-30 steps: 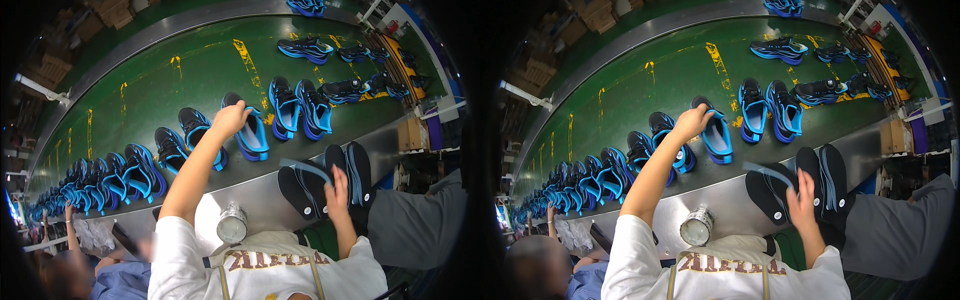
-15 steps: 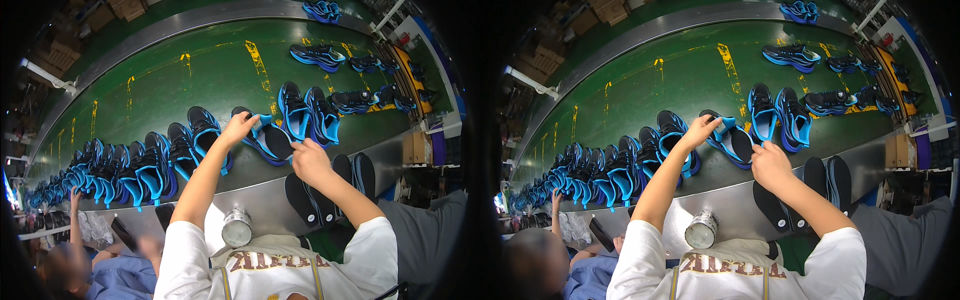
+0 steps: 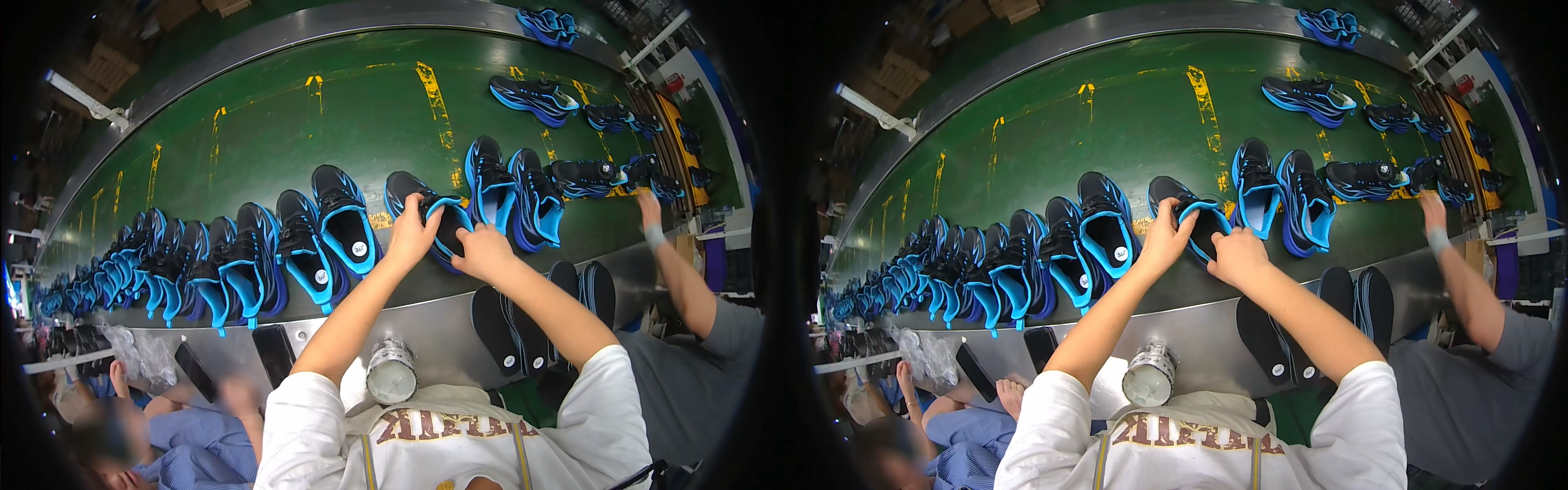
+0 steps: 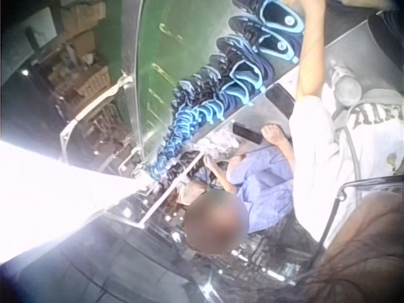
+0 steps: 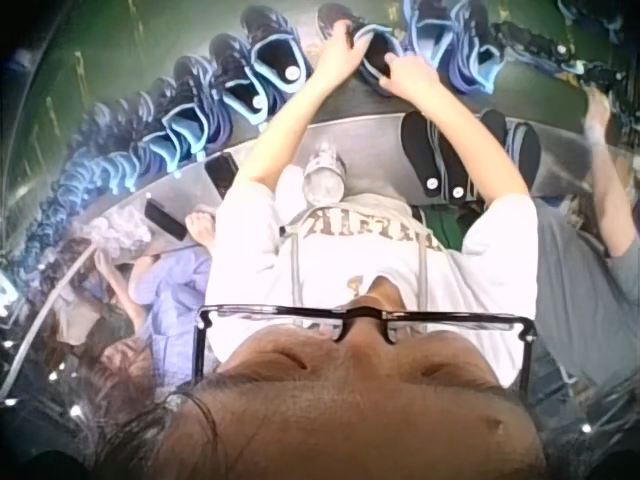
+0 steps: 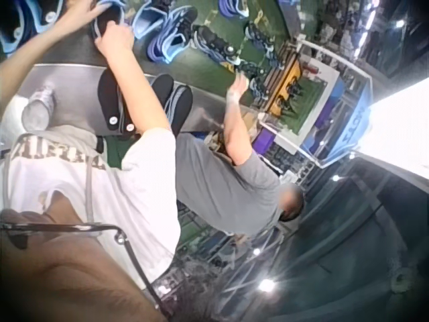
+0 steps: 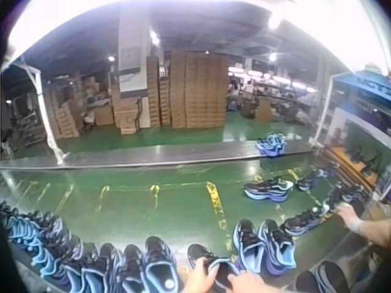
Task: The person inserts insoles into sneakers by hand and arranges the shoes along an assembly line conveyor.
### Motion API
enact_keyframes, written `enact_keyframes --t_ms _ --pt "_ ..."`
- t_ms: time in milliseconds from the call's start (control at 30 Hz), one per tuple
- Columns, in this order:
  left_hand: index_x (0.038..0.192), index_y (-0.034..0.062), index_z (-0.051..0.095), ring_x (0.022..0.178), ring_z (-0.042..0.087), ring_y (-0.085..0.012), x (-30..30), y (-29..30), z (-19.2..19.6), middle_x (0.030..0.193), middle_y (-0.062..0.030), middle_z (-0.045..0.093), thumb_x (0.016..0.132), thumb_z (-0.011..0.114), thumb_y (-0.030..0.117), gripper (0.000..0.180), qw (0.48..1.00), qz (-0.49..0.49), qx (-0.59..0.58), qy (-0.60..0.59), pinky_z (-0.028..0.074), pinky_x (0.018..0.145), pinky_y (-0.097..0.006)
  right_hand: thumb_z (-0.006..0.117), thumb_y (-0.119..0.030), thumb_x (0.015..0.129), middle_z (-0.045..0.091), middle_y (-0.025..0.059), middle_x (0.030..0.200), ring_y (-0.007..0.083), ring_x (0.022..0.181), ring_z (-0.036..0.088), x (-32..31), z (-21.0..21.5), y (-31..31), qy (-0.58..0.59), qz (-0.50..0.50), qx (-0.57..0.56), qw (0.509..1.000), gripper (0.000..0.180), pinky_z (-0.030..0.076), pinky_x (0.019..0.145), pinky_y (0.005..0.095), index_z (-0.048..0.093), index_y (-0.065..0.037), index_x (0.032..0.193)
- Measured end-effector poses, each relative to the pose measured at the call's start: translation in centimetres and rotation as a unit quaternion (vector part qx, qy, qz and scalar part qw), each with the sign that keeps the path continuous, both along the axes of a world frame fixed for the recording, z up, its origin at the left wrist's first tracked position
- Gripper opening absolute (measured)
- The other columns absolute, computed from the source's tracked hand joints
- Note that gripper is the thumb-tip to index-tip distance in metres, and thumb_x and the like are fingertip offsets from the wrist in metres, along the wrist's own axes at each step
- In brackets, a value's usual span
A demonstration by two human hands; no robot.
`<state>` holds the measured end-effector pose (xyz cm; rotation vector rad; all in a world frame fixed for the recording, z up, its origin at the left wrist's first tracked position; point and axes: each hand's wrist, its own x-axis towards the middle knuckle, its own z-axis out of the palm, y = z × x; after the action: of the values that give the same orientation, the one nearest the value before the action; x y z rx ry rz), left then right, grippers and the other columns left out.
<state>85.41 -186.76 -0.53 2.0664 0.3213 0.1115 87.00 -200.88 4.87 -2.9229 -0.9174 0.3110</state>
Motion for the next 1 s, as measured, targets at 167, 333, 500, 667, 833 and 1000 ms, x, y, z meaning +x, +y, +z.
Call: enact_keyframes --t_ms 167,333,500,667,833,1000 --pt "0.078 -0.0022 0.046 0.059 0.046 -0.0216 1.4 1.3 0.1 0.059 -0.0124 0.046 0.081 0.050 0.036 0.039 0.995 -0.018 -0.092 0.021 0.038 0.052 -0.032 0.054 -0.018 0.066 0.055 0.0152 0.076 0.0300 0.077 0.054 3.1 -0.9 0.1 0.177 0.134 -0.029 0.975 0.015 0.044 0.070 0.0374 0.062 -0.007 0.072" --pt "0.071 -0.0014 0.045 0.056 0.037 -0.0097 1.9 1.7 -0.6 0.056 -0.0041 0.039 0.083 0.049 0.036 0.040 0.990 -0.046 -0.130 0.037 0.035 0.050 -0.027 0.051 -0.012 0.070 0.050 0.0120 0.076 0.0266 0.076 0.051 2.0 -4.8 0.2 0.065 0.166 0.101 0.979 0.012 0.044 0.068 0.0354 0.059 -0.003 0.066" --pt "0.074 -0.0026 0.047 0.056 0.041 -0.0122 2.1 1.5 -0.9 0.057 -0.0080 0.044 0.084 0.046 0.038 0.041 0.990 -0.043 -0.120 0.057 0.037 0.052 -0.028 0.050 -0.012 0.071 0.049 0.0117 0.081 0.0254 0.079 0.050 2.4 -6.3 0.9 0.050 0.150 0.033 0.987 0.012 0.044 0.068 0.0342 0.057 -0.004 0.070" --pt "0.074 -0.0021 0.047 0.057 0.042 -0.0127 1.6 1.8 -1.3 0.058 -0.0087 0.044 0.084 0.046 0.036 0.040 0.993 -0.038 -0.092 0.059 0.037 0.053 -0.028 0.047 -0.016 0.074 0.050 0.0135 0.090 0.0262 0.087 0.049 2.6 -5.1 1.6 0.096 0.176 -0.050 0.979 0.018 0.042 0.075 0.0343 0.059 -0.003 0.077" --pt "0.073 -0.0015 0.047 0.056 0.041 -0.0113 1.6 1.7 -1.4 0.057 -0.0066 0.044 0.083 0.048 0.034 0.037 0.989 -0.049 -0.129 0.057 0.036 0.052 -0.027 0.049 -0.015 0.075 0.043 0.0157 0.116 0.0284 0.106 0.040 4.1 -3.4 3.3 0.258 0.205 -0.238 0.914 0.029 0.037 0.086 0.0338 0.059 -0.004 0.099" --pt "0.072 -0.0011 0.047 0.055 0.040 -0.0098 1.9 1.7 -0.9 0.056 -0.0040 0.042 0.083 0.050 0.035 0.037 0.987 -0.041 -0.153 0.040 0.035 0.049 -0.026 0.047 -0.012 0.073 0.045 0.0157 0.113 0.0278 0.102 0.043 3.5 -3.1 3.0 0.181 0.319 -0.314 0.876 0.023 0.037 0.085 0.0327 0.064 -0.003 0.086"
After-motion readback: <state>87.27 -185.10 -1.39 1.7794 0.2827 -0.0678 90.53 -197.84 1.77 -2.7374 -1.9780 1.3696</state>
